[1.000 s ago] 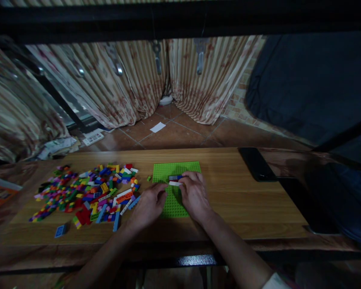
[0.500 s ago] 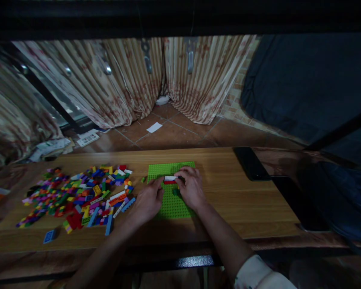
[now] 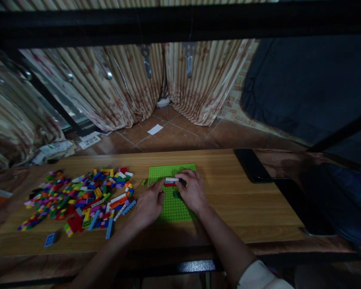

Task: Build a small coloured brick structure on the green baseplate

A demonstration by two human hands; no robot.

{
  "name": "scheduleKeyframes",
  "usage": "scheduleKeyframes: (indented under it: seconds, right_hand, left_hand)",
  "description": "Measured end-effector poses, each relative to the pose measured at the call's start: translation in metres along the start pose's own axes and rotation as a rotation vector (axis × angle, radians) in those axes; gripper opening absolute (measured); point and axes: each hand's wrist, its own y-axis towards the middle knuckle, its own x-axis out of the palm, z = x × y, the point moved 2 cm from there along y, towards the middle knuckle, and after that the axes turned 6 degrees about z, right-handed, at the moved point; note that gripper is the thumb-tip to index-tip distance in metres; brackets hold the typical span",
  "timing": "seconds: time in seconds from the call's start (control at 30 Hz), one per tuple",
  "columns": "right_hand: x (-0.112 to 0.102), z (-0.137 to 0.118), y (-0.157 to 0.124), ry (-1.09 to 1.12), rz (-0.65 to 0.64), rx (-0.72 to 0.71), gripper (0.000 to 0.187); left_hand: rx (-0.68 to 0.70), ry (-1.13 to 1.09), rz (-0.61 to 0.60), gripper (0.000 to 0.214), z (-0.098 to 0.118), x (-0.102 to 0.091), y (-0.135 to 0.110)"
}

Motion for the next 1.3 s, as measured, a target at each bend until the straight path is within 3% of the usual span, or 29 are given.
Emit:
scheduleKeyframes:
  seconds: [0.6,0.8,1.03,1.2,1.3]
  right_hand:
    - [0.002,-0.003,-0.001,-0.006,-0.023,0.013,0.019]
    - [-0.008,-0.013,0.001,-0.028,0.010,-0.023,0.016]
    - [-0.016,-0.043,-0.017,-0.024,-0.009,-0.160,0.013]
    - [-0.005,-0.059,-0.039,-0.061,-0.046,-0.267,0.012]
    - [-0.001,-0.062,-0.045,-0.012,-0.043,-0.298,0.011]
  left_hand:
    - [-0.010,-0.092,0.006,0.045,-0.001,-0.003,0.000]
    - [-0.005,-0.170,0.027,0.045,-0.003,-0.004,-0.001]
    - [-0.144,-0.503,0.110,0.033,-0.010,-0.001,-0.003]
    - [-0.317,-0.974,0.006,0.021,-0.011,0.006,-0.007]
    - [-0.394,-1.144,-0.018,0.019,-0.014,0.004,-0.010]
